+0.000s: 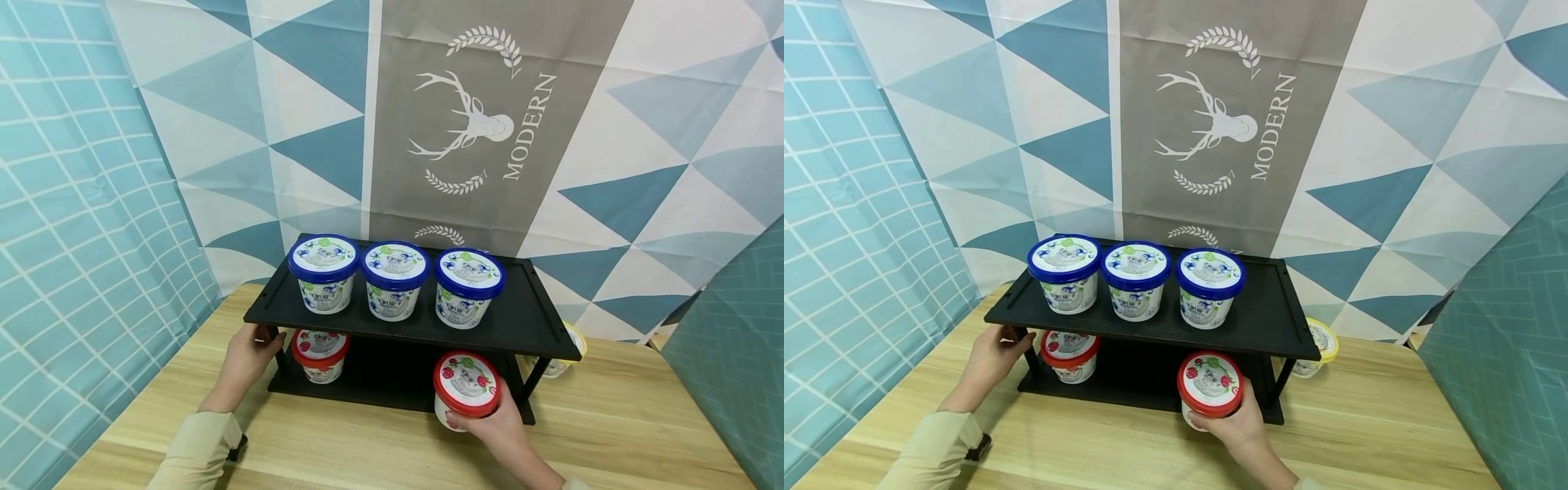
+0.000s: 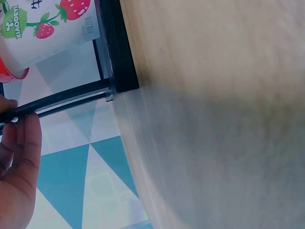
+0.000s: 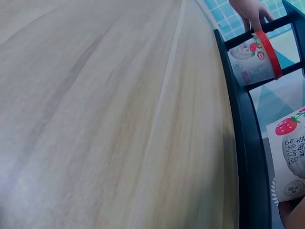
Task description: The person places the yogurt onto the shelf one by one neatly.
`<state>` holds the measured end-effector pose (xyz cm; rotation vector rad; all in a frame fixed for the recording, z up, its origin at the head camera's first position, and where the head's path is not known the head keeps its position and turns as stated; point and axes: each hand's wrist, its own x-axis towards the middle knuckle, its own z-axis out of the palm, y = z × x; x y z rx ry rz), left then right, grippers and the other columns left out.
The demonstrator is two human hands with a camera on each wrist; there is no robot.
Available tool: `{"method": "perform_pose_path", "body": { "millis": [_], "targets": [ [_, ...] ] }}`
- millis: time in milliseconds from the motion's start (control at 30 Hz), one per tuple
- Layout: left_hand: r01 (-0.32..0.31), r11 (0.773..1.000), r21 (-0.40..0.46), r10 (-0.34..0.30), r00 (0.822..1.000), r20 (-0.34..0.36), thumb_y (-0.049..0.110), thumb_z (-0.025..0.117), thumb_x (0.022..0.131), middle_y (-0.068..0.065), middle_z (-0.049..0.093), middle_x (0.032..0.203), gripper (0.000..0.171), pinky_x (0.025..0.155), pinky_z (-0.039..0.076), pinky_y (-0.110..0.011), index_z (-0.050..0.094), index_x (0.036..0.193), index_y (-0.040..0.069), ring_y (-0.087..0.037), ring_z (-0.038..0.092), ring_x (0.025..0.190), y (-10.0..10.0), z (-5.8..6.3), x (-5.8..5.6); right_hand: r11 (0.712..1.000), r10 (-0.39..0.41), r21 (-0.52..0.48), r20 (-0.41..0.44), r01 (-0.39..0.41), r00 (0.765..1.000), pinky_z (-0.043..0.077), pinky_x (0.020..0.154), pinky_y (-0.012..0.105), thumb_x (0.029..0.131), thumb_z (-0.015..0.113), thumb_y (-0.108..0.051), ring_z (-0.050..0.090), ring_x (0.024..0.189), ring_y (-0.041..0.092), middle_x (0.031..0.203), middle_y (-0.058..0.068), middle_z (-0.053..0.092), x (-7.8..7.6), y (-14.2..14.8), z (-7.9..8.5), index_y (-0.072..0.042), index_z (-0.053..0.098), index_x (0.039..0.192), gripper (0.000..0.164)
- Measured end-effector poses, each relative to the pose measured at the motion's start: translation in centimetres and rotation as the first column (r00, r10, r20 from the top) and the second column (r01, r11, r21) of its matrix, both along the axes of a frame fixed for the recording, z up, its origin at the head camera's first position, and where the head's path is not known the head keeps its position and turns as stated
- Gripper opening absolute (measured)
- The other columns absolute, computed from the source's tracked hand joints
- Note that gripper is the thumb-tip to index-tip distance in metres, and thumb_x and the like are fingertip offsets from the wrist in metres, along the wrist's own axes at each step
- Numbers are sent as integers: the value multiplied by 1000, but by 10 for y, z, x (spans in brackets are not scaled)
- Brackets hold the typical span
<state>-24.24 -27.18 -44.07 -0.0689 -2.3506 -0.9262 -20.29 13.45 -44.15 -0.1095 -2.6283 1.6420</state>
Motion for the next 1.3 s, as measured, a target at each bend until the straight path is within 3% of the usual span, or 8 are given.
{"method": "perform_pose_path", "body": {
  "millis": [1300],
  "targets": [
    [2,1000,-2,-2,1000,1,4,63,77,-5,49,72,28,57,45,-25,48,100,11,-15,50,67,0,-1,0,998,46,-32,-56,-48,997,44,88,37,49,85,-34,49,106,21,116,6,51,-10,-40,-2,-12,35,124,93]
  ]
}}
